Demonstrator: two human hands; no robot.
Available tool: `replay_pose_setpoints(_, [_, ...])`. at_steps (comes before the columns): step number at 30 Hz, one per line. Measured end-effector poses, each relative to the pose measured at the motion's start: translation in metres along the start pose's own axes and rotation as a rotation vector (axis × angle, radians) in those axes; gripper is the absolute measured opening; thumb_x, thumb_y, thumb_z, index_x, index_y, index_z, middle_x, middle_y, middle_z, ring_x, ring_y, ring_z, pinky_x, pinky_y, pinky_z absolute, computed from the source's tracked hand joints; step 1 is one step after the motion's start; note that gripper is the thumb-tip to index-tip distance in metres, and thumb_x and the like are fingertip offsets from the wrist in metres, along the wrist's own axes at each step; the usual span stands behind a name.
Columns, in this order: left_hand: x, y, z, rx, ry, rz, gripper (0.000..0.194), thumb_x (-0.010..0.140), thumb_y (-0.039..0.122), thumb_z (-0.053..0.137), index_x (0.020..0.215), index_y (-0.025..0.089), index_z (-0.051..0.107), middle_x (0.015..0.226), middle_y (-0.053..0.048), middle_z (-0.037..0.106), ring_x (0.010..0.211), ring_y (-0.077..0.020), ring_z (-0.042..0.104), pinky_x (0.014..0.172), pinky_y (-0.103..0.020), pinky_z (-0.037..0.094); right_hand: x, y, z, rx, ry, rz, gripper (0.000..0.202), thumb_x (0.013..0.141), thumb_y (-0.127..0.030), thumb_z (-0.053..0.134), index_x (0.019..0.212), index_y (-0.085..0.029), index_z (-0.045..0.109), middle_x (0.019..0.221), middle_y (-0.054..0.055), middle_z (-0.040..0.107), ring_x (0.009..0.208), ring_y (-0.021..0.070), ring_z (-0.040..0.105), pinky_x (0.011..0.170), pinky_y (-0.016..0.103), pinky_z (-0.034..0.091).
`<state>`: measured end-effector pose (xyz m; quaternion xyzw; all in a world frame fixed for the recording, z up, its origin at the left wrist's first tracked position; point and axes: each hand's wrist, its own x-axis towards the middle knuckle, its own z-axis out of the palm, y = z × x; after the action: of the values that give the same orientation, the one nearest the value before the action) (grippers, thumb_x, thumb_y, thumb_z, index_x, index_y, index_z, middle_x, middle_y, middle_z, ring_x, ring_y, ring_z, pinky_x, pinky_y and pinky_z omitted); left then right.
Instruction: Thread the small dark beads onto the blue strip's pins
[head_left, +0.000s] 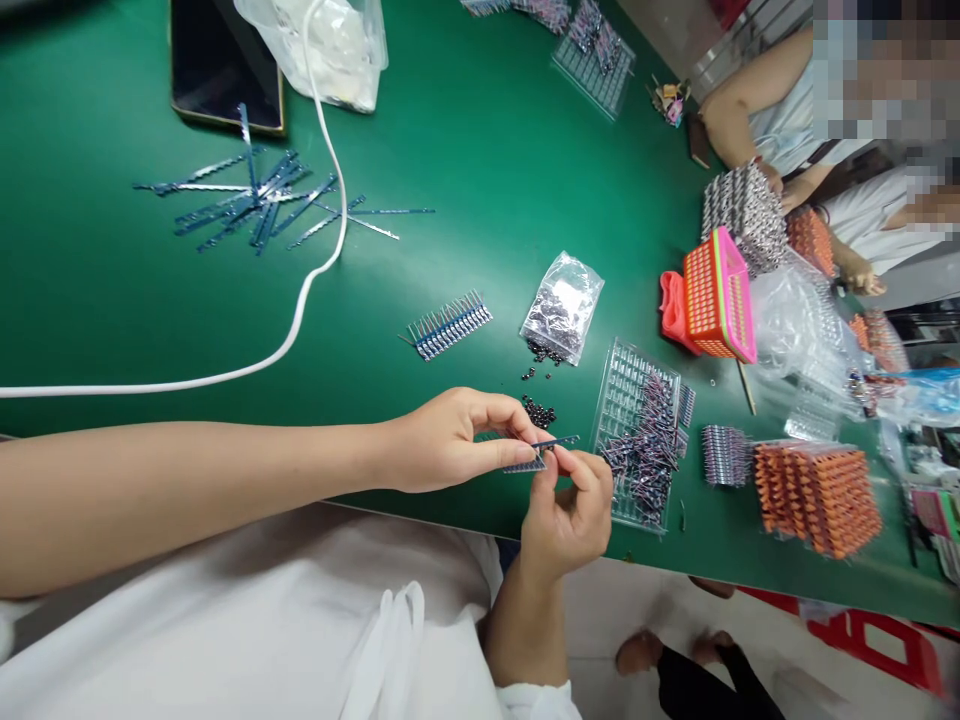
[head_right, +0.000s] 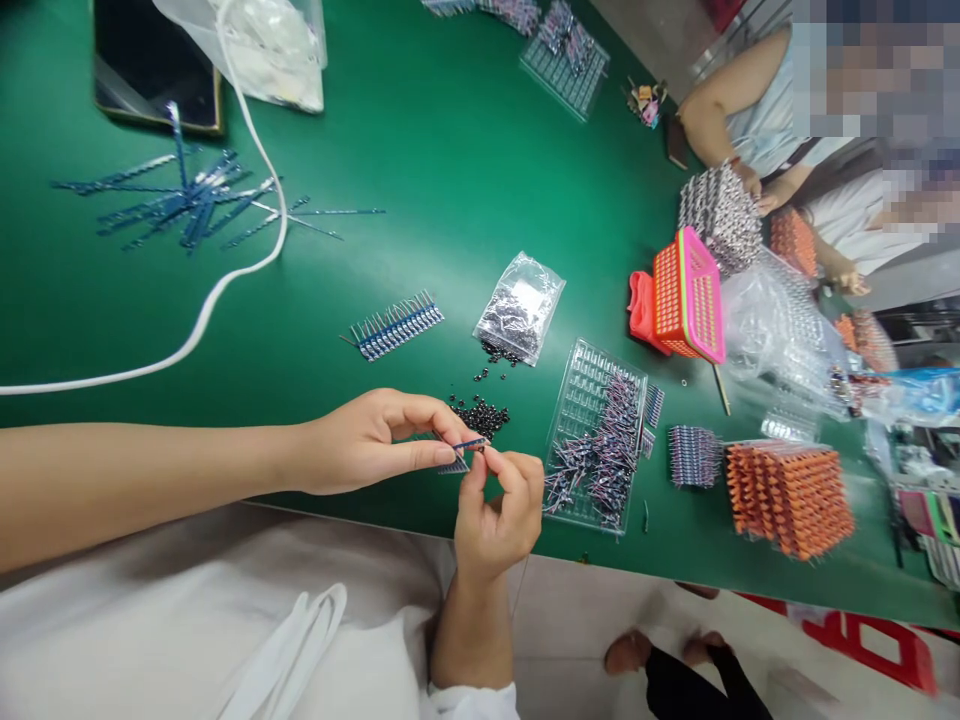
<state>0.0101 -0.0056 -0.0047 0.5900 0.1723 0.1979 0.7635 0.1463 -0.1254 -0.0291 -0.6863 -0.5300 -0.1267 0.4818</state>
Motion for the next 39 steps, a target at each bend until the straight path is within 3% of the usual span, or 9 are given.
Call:
replay_pose_setpoints(8, [0.0019,0.0003,-0.0006,-0.043,-0.015,-0.028,0.015,0.090,0.027,0.065,0.095,0.014,0.069,0.110,-0.008,0.076,0.111,-0.0204,0.069,0.100,-0.033,0.053,-0.0008,0.0003,0.0002,-0.120,0.016,-0.075,0.022,0.083,-0.010,0.072,0.102,-0.021,0.068,0.086,0.002,0.069,0.077,0.0123,0.066,0.068,0.027,0.055])
replay_pose_setpoints(16, [0.0019,-0.0001,-0.0018,-0.011,-0.008,-0.052,0.018,0.089,0.030,0.065,0.097,0.014,0.069,0.104,-0.007,0.076,0.100,-0.0190,0.070,0.093,-0.032,0.054,-0.0047,0.0036,-0.0004,-0.155,-0.019,-0.083,0.018,0.085,-0.014,0.070,0.100,-0.023,0.066,0.087,0.002,0.068,0.078,0.0130,0.066,0.071,0.029,0.055])
replay_pose_setpoints(25, [0.0050,0.0007,-0.0011,0.011,0.069,-0.108,0.018,0.086,0.034,0.066,0.089,0.016,0.069,0.084,-0.003,0.073,0.081,-0.0160,0.067,0.077,-0.028,0.053,-0.0074,-0.0051,0.0006,0.280,-0.007,0.313,0.002,0.088,-0.020,0.066,0.085,-0.020,0.067,0.079,0.001,0.061,0.075,0.0124,0.060,0.061,0.025,0.049])
replay_pose_setpoints(39, [0.0055,0.0006,-0.0020,0.035,0.077,-0.107,0.017,0.084,0.032,0.069,0.088,0.015,0.072,0.080,-0.002,0.074,0.077,-0.0151,0.068,0.073,-0.027,0.053,-0.0082,-0.0054,0.0002,0.352,-0.077,0.422,0.005,0.088,-0.022,0.064,0.085,-0.018,0.064,0.079,0.000,0.056,0.072,0.0124,0.057,0.061,0.026,0.047])
